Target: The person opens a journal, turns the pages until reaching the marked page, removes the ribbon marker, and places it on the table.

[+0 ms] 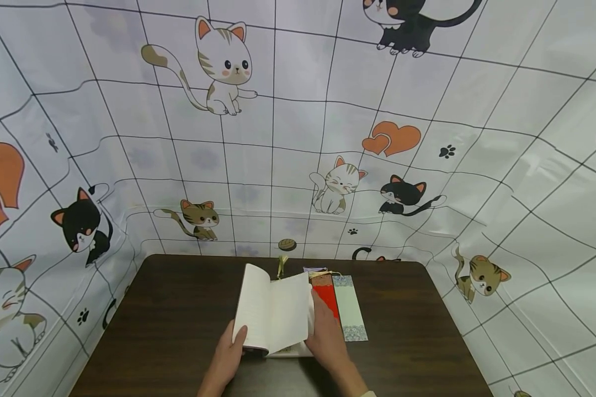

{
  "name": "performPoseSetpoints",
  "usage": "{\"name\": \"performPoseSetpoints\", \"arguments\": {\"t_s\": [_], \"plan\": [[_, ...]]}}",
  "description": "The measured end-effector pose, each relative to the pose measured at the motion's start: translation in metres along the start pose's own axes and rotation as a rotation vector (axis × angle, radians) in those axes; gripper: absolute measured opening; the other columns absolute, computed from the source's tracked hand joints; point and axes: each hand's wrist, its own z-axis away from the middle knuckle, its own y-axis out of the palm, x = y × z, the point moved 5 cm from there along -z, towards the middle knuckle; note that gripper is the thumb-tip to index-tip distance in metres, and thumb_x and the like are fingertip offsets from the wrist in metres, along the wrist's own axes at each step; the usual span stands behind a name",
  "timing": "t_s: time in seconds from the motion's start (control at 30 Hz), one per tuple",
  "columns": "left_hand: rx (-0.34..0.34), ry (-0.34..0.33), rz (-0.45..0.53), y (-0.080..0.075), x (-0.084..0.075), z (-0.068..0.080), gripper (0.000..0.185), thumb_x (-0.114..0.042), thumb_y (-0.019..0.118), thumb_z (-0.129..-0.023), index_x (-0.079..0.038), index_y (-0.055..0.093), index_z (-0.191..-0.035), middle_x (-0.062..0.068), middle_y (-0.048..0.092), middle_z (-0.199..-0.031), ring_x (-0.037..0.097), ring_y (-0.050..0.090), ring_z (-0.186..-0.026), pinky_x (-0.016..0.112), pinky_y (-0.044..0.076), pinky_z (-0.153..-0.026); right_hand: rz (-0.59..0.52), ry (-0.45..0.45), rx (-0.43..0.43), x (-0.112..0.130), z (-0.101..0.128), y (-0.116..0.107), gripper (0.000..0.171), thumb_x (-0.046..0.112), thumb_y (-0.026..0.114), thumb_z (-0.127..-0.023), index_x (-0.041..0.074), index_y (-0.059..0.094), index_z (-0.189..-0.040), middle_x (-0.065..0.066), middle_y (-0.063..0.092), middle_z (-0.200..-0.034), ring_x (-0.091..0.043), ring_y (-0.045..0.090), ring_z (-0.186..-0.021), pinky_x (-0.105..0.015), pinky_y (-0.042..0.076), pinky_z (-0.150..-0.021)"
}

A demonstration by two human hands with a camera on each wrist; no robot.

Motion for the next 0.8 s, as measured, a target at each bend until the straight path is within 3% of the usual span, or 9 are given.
{"name": "performPoseSetpoints", "arguments": {"t_s": [0.07,0.13,0.37,0.5,0.63,0.8], "plan": [[-0.002,0.003,-0.001,0.000,0.000,0.000,0.050,-0.031,0.051,-0.116,0.003,0.047,-0.152,0.022,0.069,-0.128,0.020,0.065,-0.103,0.035,0.056,-0.077,-0.039,0.047,-0.005,0.000,-0.001,0.001,0.100,0.021,0.087,-0.087,0.014,0.030,-0.169,-0.008,0.067,-0.147,-0.035,0.070,-0.121,-0.056,0.058,-0.098],[-0.003,-0.002,-0.006,0.001,0.000,0.000,0.050,-0.032,0.050,-0.116,0.003,0.047,-0.152,0.021,0.068,-0.128,0.019,0.064,-0.101,0.034,0.056,-0.077,-0.070,0.052,0.014,0.003,-0.001,0.004,0.100,0.023,0.087,-0.088,0.014,0.029,-0.170,-0.008,0.072,-0.141,-0.035,0.072,-0.116,-0.056,0.059,-0.093],[0.005,-0.001,0.002,0.003,0.001,-0.001,0.053,-0.032,0.046,-0.117,0.007,0.044,-0.153,0.024,0.067,-0.129,0.018,0.064,-0.099,0.037,0.056,-0.076,-0.114,-0.101,0.244,0.023,0.007,0.022,0.050,0.038,0.067,-0.107,0.013,0.060,-0.149,-0.008,0.070,-0.142,-0.034,0.066,-0.129,-0.063,0.052,-0.105],[0.016,-0.012,0.023,0.004,0.002,-0.002,0.054,-0.032,0.045,-0.118,0.007,0.042,-0.155,0.022,0.068,-0.125,0.019,0.064,-0.096,0.036,0.055,-0.075,-0.099,-0.144,0.333,0.034,0.015,0.032,0.049,0.046,0.058,-0.110,0.020,0.058,-0.152,-0.005,0.066,-0.147,-0.032,0.061,-0.135,-0.060,0.049,-0.108],[0.018,-0.023,0.031,0.005,0.003,-0.003,0.053,-0.032,0.044,-0.118,0.006,0.041,-0.155,0.018,0.070,-0.117,0.019,0.064,-0.091,0.035,0.054,-0.073,-0.036,-0.171,0.302,0.043,0.019,0.034,0.050,0.051,0.056,-0.110,0.030,0.056,-0.156,0.001,0.065,-0.149,-0.029,0.057,-0.140,-0.061,0.043,-0.110],[0.018,-0.026,0.039,0.004,0.003,-0.002,0.052,-0.032,0.044,-0.118,0.006,0.042,-0.154,0.019,0.071,-0.119,0.018,0.066,-0.093,0.034,0.054,-0.074,0.041,-0.203,0.256,0.049,0.021,0.034,0.050,0.051,0.058,-0.109,0.035,0.055,-0.156,0.002,0.063,-0.152,-0.029,0.052,-0.146,-0.065,0.038,-0.111]]}}
